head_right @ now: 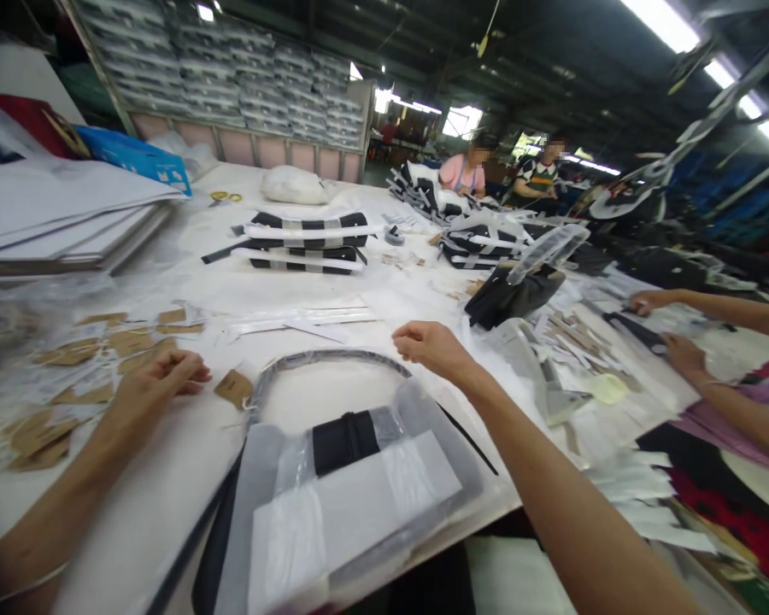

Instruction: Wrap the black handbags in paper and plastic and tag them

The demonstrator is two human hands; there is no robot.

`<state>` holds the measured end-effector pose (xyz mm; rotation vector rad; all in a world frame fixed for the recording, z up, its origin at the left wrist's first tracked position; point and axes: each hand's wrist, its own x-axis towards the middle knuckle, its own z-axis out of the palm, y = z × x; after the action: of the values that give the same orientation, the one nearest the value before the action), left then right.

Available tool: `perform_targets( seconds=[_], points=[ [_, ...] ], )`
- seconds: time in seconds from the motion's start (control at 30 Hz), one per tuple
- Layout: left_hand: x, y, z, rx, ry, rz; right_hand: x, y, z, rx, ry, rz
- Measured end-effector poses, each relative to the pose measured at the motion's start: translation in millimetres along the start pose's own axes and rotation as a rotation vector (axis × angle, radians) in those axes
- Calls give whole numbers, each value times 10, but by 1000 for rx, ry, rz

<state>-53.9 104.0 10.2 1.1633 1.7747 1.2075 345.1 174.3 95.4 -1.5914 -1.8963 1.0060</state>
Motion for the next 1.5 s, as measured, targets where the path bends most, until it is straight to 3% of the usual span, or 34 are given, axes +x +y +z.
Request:
perform_targets(
  seconds=[0.1,0.17,0.23,0.37,0.47,0.73,0.9,1.07,1.23,1.37,1.5],
  points=[
    [-46,28,24,42,-2,34,3,527,-323,-175,180,111],
    [-57,28,41,66,-8,43,-10,757,-325,-229,211,105],
    [-52,14,55,75,-1,53,-48,846,-176,-243,200,59],
    [-38,-22,76,108,6,84,-179,724,274,-185,28,-65],
    [-33,-46,93,126,26,110,-286,582,483,-145,-131,-103],
    [-61,-19,124,88,42,140,-377,540,577,-36,-173,-108],
    [-106,52,137,75,49,132,-153,691,363,-15,-7,-77],
    [-89,47,151,79,87,139,190,812,131,-297,191,-164],
    [-69,42,146,113,72,121,438,945,-173,-498,426,-78],
    [-38,5,100,207,59,76,268,995,-602,-524,497,49],
    [24,-46,50,315,37,41,-70,1045,-896,-567,384,169]
  ],
)
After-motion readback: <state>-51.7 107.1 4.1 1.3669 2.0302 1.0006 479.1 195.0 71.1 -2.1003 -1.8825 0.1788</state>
